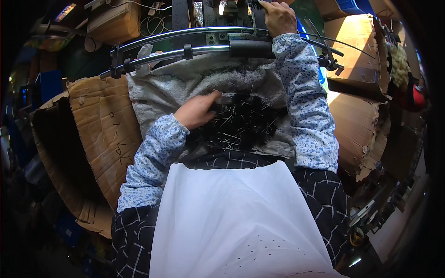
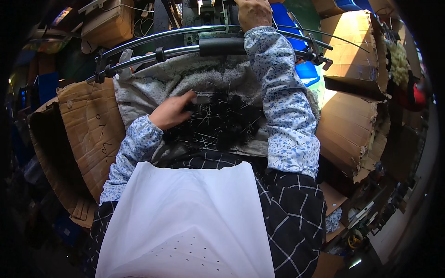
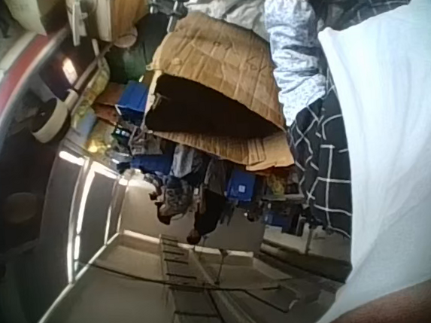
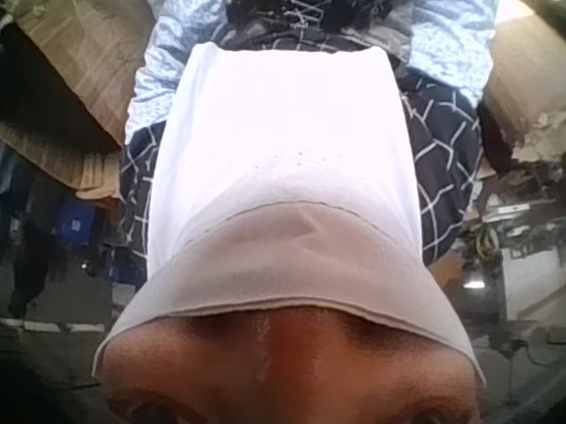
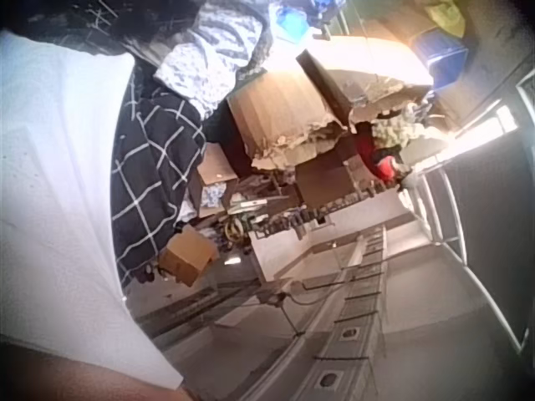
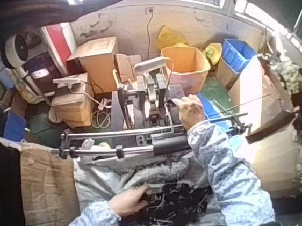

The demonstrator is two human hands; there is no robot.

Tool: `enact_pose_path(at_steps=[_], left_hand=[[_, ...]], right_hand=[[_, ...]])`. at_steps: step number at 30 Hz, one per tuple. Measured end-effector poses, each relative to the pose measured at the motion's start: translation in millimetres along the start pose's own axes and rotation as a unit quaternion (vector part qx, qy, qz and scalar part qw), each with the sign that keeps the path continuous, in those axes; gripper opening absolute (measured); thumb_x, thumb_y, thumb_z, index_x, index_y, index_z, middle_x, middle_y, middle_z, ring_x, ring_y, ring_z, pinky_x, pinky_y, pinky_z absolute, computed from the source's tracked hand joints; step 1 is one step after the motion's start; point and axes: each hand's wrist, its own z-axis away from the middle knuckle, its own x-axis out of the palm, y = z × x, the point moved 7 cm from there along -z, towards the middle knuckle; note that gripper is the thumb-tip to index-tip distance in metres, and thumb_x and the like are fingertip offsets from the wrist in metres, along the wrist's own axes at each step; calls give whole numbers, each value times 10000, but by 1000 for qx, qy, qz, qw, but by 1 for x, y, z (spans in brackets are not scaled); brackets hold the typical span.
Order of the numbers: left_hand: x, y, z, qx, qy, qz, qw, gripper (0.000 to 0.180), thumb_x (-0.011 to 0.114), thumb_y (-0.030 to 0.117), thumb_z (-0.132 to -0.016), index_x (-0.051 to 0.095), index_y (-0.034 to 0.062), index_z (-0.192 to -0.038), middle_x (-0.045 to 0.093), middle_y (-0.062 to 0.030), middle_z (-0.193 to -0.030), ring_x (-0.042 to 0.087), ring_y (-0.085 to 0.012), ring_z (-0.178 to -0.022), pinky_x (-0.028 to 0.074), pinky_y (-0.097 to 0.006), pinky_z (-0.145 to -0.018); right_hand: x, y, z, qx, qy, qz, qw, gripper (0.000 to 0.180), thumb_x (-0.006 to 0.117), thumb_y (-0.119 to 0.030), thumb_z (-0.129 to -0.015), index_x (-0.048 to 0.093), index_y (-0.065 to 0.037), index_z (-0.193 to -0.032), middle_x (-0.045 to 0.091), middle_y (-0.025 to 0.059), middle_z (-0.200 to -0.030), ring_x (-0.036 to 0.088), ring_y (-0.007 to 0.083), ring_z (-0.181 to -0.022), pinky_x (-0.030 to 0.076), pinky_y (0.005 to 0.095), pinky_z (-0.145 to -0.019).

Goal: The person picks up and assembles small black plastic components by hand at a manufacturing workstation.

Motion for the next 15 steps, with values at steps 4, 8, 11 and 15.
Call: enact_pose_path(at_steps=[4,8,11,15], left_hand=[[-25,6,10,-34,38,54,997,408,596,22,-728,425,55,-1097,600,-212,-909,594,-371,-822,470,-399,-715],[-52,13,22,-34,120,92,988,405,575,-20,-745,426,78,-1109,609,-171,-965,616,-243,-765,484,-334,-711],[-65,23,28,4,167,103,980,430,571,-58,-747,439,89,-1129,600,-140,-989,611,-195,-805,488,-321,-733],[-69,24,29,15,175,89,981,417,571,-69,-744,460,81,-1116,597,-118,-955,605,-194,-817,487,-318,-741]], right_hand=[[-1,-3,-2,-10,-5,-4,1000,225,502,-120,-749,683,-114,-883,591,64,-722,545,245,-762,427,371,-744],[-2,-4,-1,-18,-7,23,1000,228,502,-119,-746,682,-116,-885,591,61,-721,544,243,-768,423,371,-747],[0,-3,-1,-21,4,13,1000,232,497,-116,-745,683,-116,-885,592,59,-723,543,245,-771,421,368,-748],[1,-1,-2,-8,-14,-5,1000,251,491,-108,-745,685,-120,-903,606,53,-744,545,249,-766,422,370,-761]])
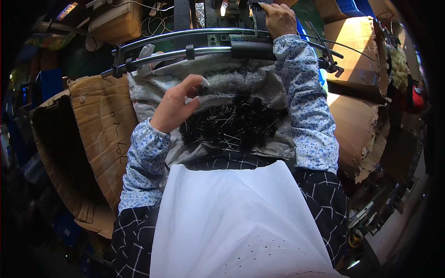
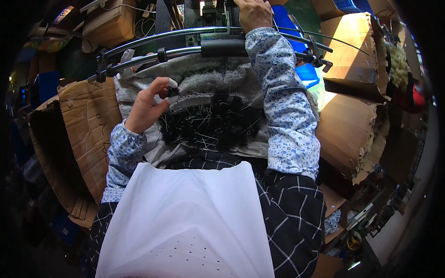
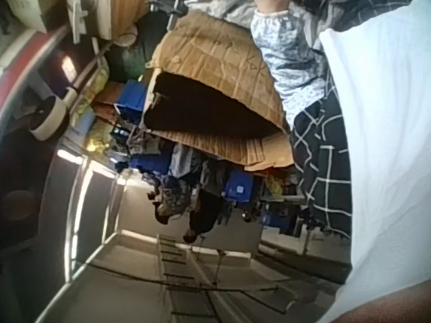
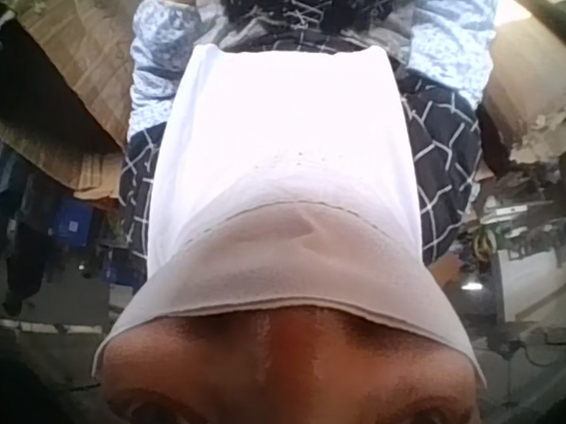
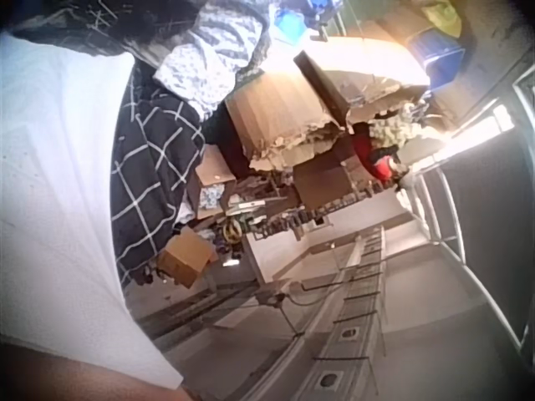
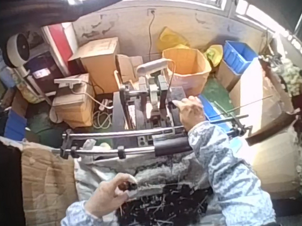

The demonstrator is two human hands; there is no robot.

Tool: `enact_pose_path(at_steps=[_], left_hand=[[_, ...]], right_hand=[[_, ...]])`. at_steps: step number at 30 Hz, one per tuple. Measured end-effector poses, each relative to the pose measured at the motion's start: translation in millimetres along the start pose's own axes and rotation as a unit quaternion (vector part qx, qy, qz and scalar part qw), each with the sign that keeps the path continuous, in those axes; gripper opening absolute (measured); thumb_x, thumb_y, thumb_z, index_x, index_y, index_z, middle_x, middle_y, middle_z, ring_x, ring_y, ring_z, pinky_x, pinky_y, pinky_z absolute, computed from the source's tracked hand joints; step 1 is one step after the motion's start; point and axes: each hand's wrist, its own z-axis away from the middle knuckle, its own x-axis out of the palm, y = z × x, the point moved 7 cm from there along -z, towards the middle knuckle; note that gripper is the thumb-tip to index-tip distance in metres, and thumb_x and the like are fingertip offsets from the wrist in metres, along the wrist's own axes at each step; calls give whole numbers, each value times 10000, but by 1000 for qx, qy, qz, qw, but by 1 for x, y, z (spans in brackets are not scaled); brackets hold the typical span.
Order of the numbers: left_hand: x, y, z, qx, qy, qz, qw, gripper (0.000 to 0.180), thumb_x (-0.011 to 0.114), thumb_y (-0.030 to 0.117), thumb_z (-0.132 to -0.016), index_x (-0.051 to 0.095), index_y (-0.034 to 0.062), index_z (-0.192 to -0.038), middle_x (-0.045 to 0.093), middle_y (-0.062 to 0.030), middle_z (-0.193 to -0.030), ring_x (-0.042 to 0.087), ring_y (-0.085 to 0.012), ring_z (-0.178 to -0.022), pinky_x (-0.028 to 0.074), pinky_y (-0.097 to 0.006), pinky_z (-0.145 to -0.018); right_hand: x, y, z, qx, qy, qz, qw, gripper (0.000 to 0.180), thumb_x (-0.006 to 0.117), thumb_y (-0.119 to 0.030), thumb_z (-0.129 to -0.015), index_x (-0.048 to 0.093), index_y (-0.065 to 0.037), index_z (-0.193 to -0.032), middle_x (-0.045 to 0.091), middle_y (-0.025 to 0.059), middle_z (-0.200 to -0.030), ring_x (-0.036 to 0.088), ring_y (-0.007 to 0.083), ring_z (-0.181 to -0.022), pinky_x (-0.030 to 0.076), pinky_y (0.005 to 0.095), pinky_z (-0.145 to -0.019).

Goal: The person picks up and assembles small black plastic components by hand at a manufacturing workstation.

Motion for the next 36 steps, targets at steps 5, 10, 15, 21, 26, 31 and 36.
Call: enact_pose_path(at_steps=[5,10,15,21,26,31,36], left_hand=[[1,9,-6,63,34,1,997,405,574,-81,-740,479,54,-1109,583,-78,-899,583,-177,-791,481,-301,-736],[-13,6,-5,80,59,39,994,398,568,-111,-736,494,41,-1097,552,-83,-1001,574,-172,-851,477,-286,-747],[-24,-2,-1,91,104,75,988,379,598,-104,-737,514,35,-1080,517,-79,-1078,565,-158,-889,480,-264,-770],[-31,10,-3,107,126,58,985,340,621,-74,-752,525,35,-1059,518,-70,-1045,569,-136,-870,483,-255,-772],[-34,14,-4,89,124,50,987,310,611,-63,-770,527,29,-1054,498,-57,-1068,539,-131,-923,462,-256,-810],[-42,10,3,108,152,63,980,326,621,-77,-721,542,23,-1021,516,-66,-1038,560,-139,-899,479,-264,-808],[-38,6,-1,118,134,119,977,372,578,-102,-698,525,27,-1043,519,-65,-1045,553,-152,-982,455,-278,-901]], right_hand=[[4,12,-1,3,29,-287,958,251,495,-116,-773,689,-134,-931,626,38,-905,529,247,-889,419,380,-803],[11,25,11,81,-43,102,991,318,575,-309,-825,639,-119,-1072,647,113,-954,581,280,-977,432,407,-832],[35,34,18,97,-67,62,991,357,564,-310,-803,634,-125,-1099,624,129,-1098,518,312,-1133,360,454,-934],[18,-32,-6,109,-100,19,989,204,559,-213,-747,638,-70,-868,632,99,-853,545,286,-907,412,428,-794],[16,-50,-12,106,-65,17,992,127,540,-186,-740,626,-105,-788,639,92,-781,576,294,-843,416,441,-739],[5,-31,-4,102,-62,12,993,139,544,-188,-735,626,-87,-783,644,96,-798,577,293,-880,413,457,-758],[6,22,4,116,-124,29,985,191,566,-232,-744,652,-100,-853,643,135,-837,571,319,-918,416,457,-792]])
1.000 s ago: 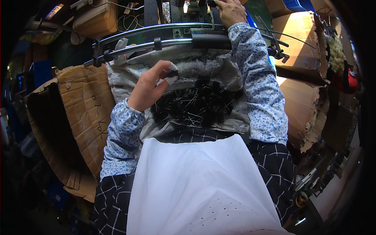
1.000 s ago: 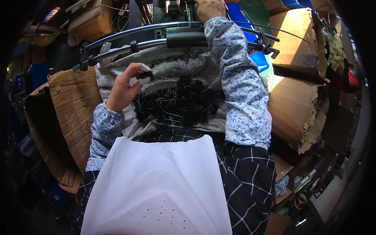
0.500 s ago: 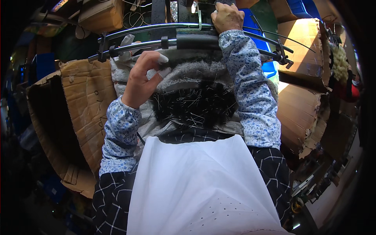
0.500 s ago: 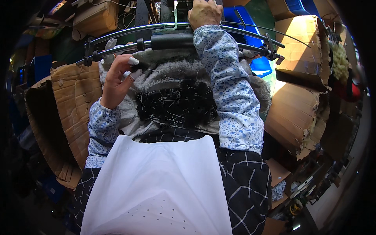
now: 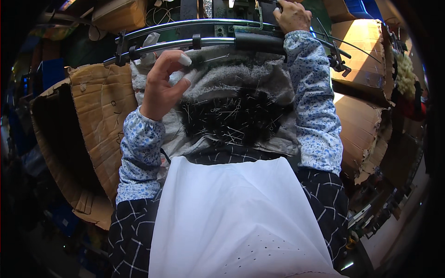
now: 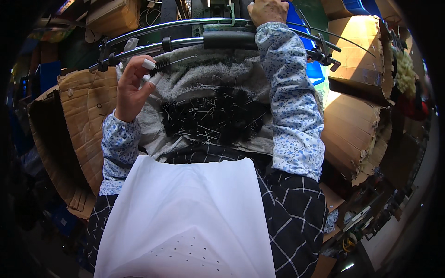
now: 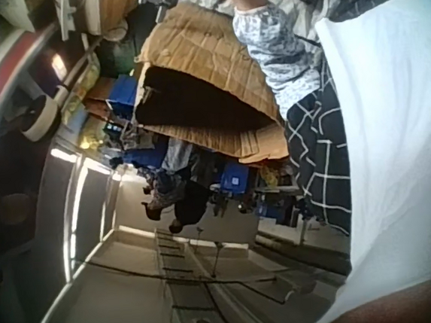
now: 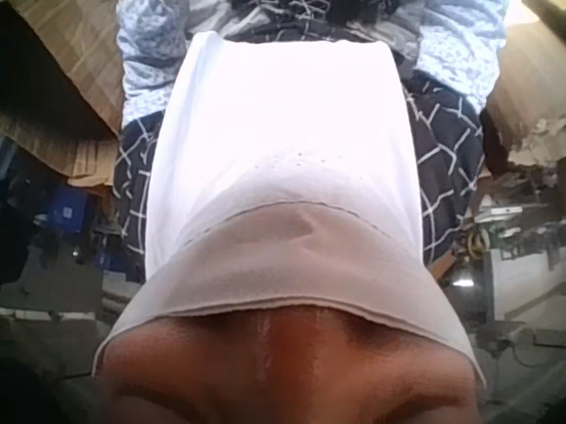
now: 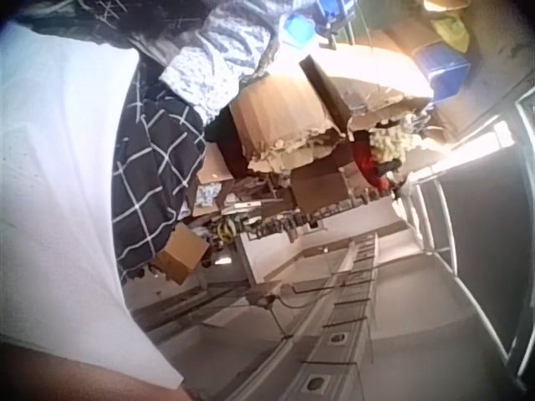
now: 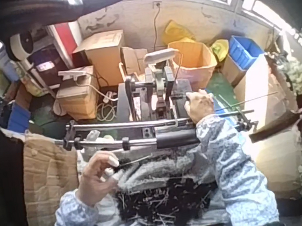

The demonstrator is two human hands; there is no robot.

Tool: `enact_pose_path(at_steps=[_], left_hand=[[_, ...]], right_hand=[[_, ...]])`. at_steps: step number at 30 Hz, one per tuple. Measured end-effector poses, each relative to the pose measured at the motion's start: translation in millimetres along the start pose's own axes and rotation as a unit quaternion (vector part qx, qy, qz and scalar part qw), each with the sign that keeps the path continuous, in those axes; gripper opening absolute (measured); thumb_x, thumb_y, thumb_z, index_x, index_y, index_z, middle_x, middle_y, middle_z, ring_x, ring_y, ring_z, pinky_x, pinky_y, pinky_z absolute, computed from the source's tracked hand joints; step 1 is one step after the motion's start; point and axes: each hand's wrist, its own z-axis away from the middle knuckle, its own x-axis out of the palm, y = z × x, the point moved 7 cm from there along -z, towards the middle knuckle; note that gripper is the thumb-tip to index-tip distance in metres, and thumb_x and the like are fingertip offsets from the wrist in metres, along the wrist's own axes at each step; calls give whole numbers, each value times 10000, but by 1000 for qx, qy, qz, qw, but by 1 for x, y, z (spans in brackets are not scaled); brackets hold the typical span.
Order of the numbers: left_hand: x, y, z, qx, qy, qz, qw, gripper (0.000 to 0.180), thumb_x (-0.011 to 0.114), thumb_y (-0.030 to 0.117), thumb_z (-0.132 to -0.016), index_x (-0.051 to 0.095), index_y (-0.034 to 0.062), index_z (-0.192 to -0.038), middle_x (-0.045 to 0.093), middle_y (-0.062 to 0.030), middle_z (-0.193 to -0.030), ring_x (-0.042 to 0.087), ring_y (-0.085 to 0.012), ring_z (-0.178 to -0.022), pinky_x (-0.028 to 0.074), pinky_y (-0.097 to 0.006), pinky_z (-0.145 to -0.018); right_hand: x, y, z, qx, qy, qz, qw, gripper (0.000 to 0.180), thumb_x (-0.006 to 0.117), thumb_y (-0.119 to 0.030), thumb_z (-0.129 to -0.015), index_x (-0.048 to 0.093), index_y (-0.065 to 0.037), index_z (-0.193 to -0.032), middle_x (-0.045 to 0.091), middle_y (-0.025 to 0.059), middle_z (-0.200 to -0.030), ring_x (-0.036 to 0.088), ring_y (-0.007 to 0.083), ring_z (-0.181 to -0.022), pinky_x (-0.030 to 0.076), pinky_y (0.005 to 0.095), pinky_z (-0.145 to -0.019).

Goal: The person picks up and assembles small black plastic components by hand at a manufacturing workstation.

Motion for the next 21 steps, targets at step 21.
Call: enact_pose_path(at_steps=[21], left_hand=[[55,-12,-26,-15,8,42,999,356,616,-94,-754,487,30,-1061,558,-78,-1021,592,-156,-971,476,-281,-872]], right_hand=[[-65,-118,106,-224,-196,-283,912,317,574,-186,-847,557,-96,-1150,624,131,-945,607,303,-865,485,396,-781]])
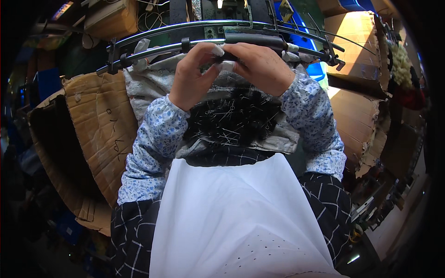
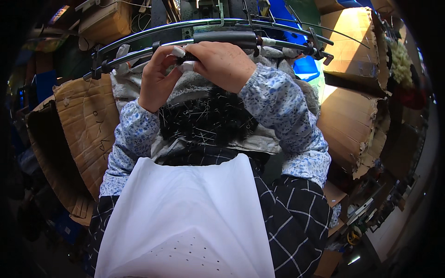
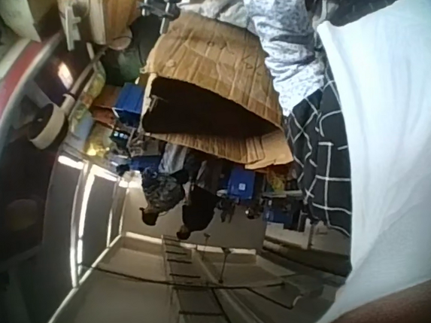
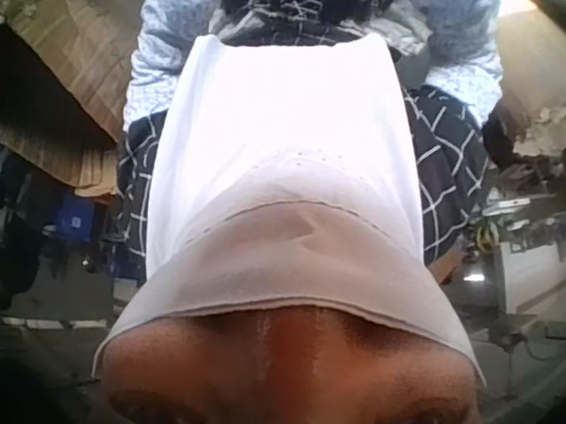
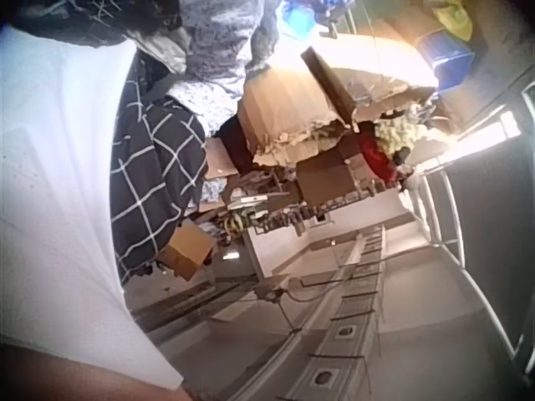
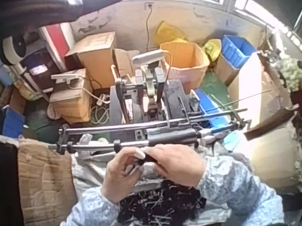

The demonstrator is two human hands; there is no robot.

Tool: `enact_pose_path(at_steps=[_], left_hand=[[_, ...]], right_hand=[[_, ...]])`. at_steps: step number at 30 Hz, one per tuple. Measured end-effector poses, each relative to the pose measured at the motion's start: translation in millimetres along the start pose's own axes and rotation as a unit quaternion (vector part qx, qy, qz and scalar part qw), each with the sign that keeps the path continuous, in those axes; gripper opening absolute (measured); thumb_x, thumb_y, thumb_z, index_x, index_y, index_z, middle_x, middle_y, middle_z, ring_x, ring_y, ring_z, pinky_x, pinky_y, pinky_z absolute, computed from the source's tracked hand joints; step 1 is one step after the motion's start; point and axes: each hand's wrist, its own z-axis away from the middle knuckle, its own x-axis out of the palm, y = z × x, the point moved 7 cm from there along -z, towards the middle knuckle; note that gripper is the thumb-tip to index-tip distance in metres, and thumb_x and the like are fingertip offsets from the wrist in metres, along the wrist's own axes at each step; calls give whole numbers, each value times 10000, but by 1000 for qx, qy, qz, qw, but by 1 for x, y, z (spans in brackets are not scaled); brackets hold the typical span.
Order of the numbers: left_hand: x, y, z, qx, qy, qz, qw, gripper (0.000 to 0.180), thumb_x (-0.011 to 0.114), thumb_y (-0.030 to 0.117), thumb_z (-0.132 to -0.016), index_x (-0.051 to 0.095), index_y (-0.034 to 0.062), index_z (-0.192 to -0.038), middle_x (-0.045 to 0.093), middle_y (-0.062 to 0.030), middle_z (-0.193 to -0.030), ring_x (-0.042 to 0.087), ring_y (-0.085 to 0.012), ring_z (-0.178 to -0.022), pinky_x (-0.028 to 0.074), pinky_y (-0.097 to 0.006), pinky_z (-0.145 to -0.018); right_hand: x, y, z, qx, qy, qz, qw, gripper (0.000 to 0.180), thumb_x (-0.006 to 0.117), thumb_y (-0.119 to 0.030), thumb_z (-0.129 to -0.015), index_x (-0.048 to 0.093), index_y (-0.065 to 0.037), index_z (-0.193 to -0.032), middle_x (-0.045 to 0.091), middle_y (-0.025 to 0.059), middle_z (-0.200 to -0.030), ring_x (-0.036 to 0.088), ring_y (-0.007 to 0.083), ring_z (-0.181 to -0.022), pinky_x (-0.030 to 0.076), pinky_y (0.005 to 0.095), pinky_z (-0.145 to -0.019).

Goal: The person picks up and assembles small black plastic components by hand at a manufacturing workstation.

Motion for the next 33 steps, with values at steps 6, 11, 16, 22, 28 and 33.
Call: enact_pose_path(at_steps=[6,11,16,22,28,33], left_hand=[[-21,-13,19,-54,16,-87,995,381,596,-47,-796,446,42,-1135,571,-113,-1047,600,-189,-928,485,-286,-802],[20,-85,58,-169,-328,-268,890,231,546,47,-784,563,13,-1012,599,-192,-963,568,-353,-931,447,-422,-812],[38,-97,75,-130,-406,-282,859,308,579,23,-736,559,9,-1043,553,-175,-986,527,-353,-979,429,-418,-847],[37,-98,85,-184,-442,-325,816,309,593,64,-717,578,31,-1024,549,-176,-972,537,-353,-957,443,-424,-818],[40,-80,80,-200,-484,-298,798,325,603,65,-685,568,21,-1005,593,-201,-877,580,-368,-848,460,-431,-734],[3,-67,66,-208,-366,-235,876,334,621,78,-710,568,17,-1034,622,-174,-901,605,-298,-822,478,-364,-736]], right_hand=[[-38,66,-26,56,182,136,972,233,584,-120,-834,617,-73,-1060,613,98,-867,603,271,-815,487,355,-726],[-45,135,-50,104,258,289,916,154,547,-190,-788,661,-116,-861,593,81,-768,576,258,-817,436,382,-757],[-40,139,-57,133,263,302,907,174,529,-209,-798,671,-153,-881,595,63,-780,578,245,-850,429,423,-811],[-39,141,-59,129,253,272,920,201,520,-223,-812,676,-166,-925,615,56,-825,568,250,-867,423,421,-827],[-40,164,-63,153,185,233,942,257,556,-245,-807,659,-198,-1038,632,23,-922,531,252,-877,408,417,-796],[-45,148,-42,234,227,307,894,327,615,-284,-737,631,-74,-987,618,94,-976,540,289,-924,405,442,-815]])
